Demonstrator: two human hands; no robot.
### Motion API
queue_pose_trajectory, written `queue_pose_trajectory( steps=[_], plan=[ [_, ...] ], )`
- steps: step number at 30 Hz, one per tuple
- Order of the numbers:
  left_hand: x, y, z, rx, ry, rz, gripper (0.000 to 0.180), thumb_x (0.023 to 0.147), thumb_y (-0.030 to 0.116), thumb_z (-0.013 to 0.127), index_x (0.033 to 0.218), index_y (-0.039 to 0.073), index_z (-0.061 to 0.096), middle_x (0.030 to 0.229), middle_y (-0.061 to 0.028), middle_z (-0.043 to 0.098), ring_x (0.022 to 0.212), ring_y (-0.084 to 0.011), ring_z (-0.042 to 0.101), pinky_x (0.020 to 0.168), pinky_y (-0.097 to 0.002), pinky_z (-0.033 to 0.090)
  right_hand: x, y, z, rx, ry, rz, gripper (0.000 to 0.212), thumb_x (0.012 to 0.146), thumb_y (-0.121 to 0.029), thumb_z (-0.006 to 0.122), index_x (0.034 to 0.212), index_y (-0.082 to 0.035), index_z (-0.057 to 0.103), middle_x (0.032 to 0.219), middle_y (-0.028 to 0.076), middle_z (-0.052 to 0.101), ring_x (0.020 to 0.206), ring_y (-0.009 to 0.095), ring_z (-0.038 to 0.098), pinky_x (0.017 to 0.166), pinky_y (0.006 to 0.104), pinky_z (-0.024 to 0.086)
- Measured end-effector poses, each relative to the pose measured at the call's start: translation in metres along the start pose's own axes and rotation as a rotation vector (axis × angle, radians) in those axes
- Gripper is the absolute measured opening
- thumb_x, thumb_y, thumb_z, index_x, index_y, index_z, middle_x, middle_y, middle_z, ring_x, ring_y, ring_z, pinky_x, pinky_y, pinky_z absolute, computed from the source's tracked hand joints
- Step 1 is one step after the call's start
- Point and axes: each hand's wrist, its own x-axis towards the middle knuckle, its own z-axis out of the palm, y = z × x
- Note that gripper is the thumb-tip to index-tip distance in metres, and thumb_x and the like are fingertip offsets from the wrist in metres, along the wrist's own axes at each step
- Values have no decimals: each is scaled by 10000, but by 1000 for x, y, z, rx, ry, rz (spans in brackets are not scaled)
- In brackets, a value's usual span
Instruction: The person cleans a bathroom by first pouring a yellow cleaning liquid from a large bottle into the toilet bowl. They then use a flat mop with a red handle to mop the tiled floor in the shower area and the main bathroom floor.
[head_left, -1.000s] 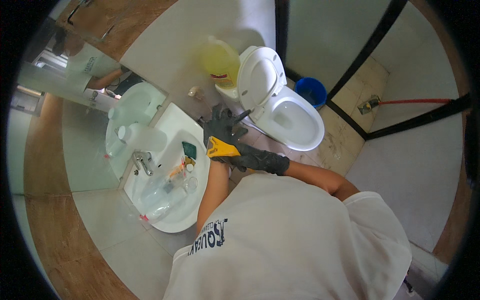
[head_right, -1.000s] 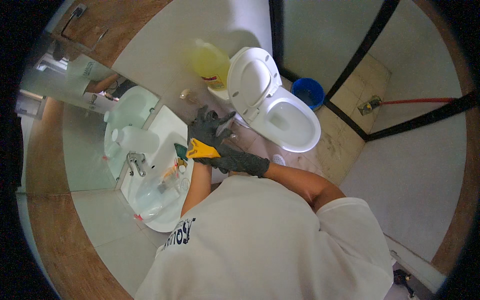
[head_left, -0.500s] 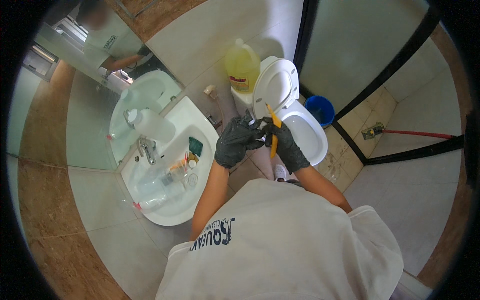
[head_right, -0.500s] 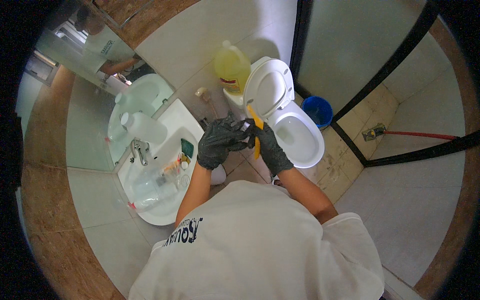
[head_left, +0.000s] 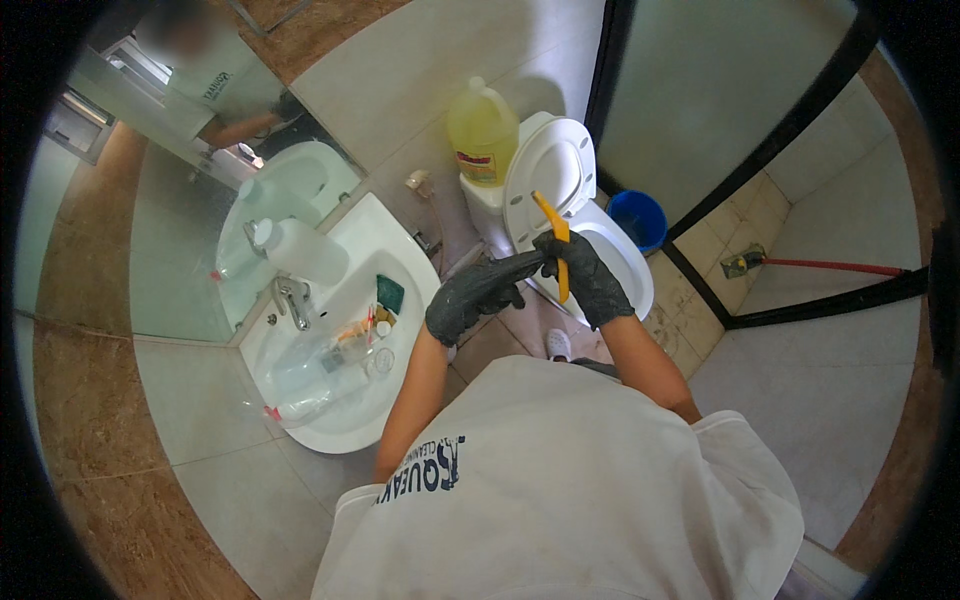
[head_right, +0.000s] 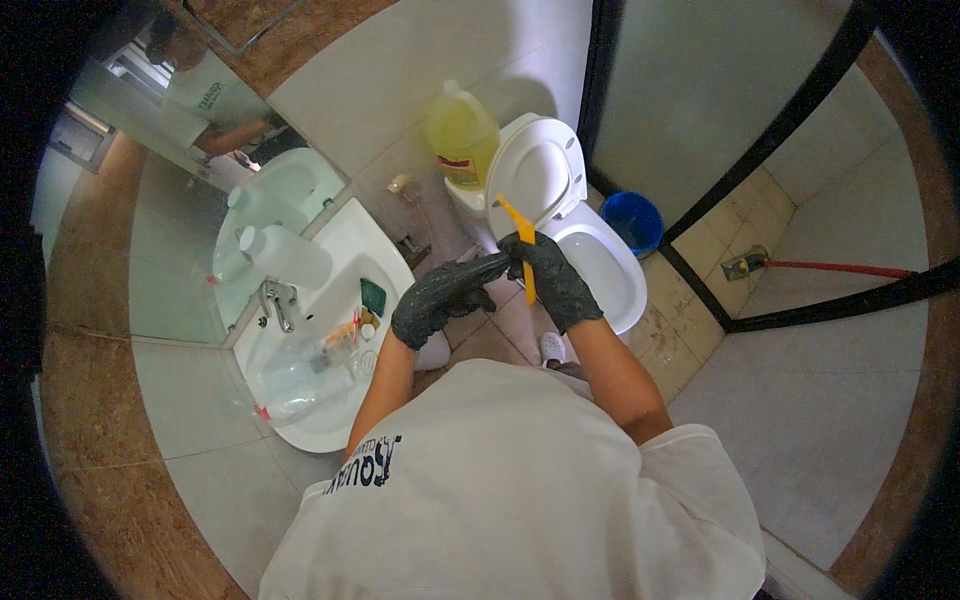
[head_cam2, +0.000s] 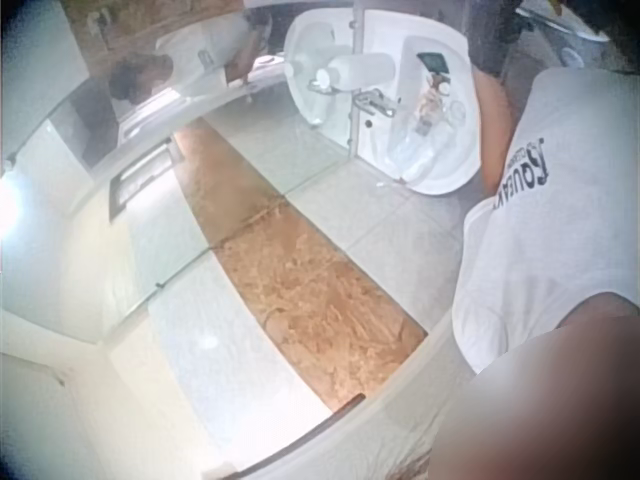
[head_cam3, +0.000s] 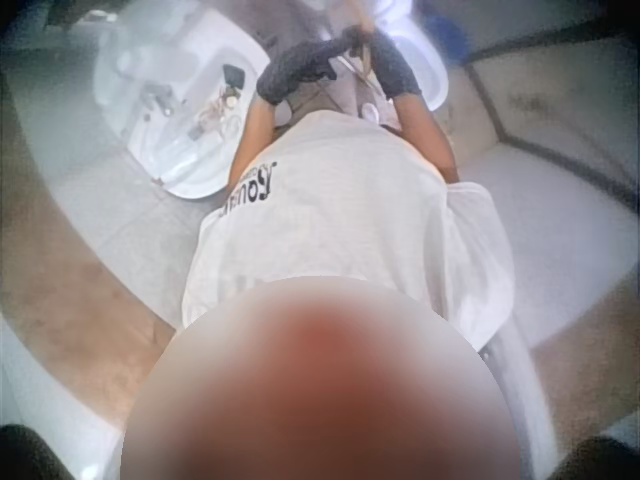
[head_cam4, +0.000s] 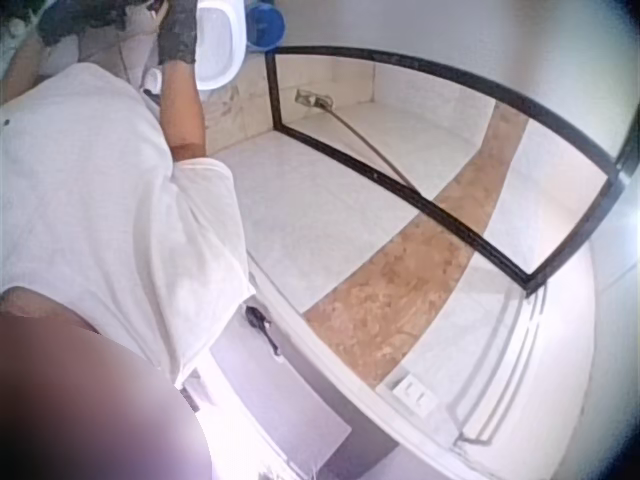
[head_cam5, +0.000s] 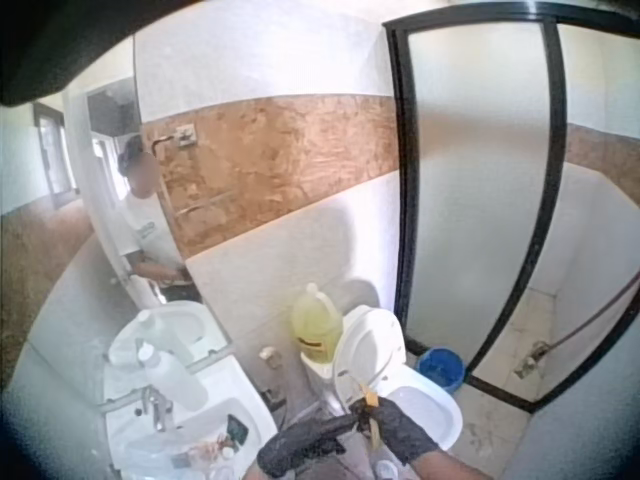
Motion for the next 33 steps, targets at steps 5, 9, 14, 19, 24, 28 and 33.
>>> queue_pose_trajectory(
  steps=[5,9,14,19,24,28,33],
  plan=[
    [9,-18,-14,467,72,-36,321,823,106,630,1143,89,634,1097,-52,609,910,-86,575,712,-225,473,-9,-4,17,-302,-163,61,306,869,-297,568,1005,-26,604,845,69,621,713,121,547,631,263,457],
    [8,-20,4,565,287,432,239,750,161,690,977,85,690,1044,-92,642,974,-182,589,788,-340,486,5,16,4,-500,199,-162,312,854,-252,621,1045,-7,584,883,64,619,807,186,573,729,322,470],
    [20,-56,-26,1075,479,500,215,695,240,688,869,113,681,1010,-112,622,978,-309,560,889,-417,431,-18,26,64,-551,-135,-386,401,826,-150,658,1171,-16,506,1118,136,564,1014,233,550,877,359,437],
    [52,-64,-41,1184,592,831,387,723,187,622,1092,77,585,1125,-123,563,1069,-323,501,929,-407,388,-31,22,90,-897,-251,-592,464,805,-100,647,1236,-53,481,1160,180,540,1070,337,529,921,382,418],
    [52,-56,-38,1156,605,842,426,803,254,534,1196,94,511,1224,-121,499,1124,-308,470,944,-414,380,-21,15,94,-1015,-271,-642,430,813,-128,639,1212,-40,502,1098,181,570,1020,306,551,902,372,424],
    [37,-50,-34,1035,607,757,459,867,307,464,1280,108,452,1303,-120,448,1168,-296,444,957,-420,373,-15,8,102,-619,-551,-52,405,839,-206,633,1181,-18,522,1054,159,598,939,247,557,849,343,435],
    [32,-24,-27,158,542,448,524,953,431,308,1388,140,341,1407,-113,359,1244,-282,390,1008,-446,327,-33,0,120,-574,-665,-55,397,874,-298,601,1138,-6,545,987,124,618,877,188,552,817,310,439]
  ],
)
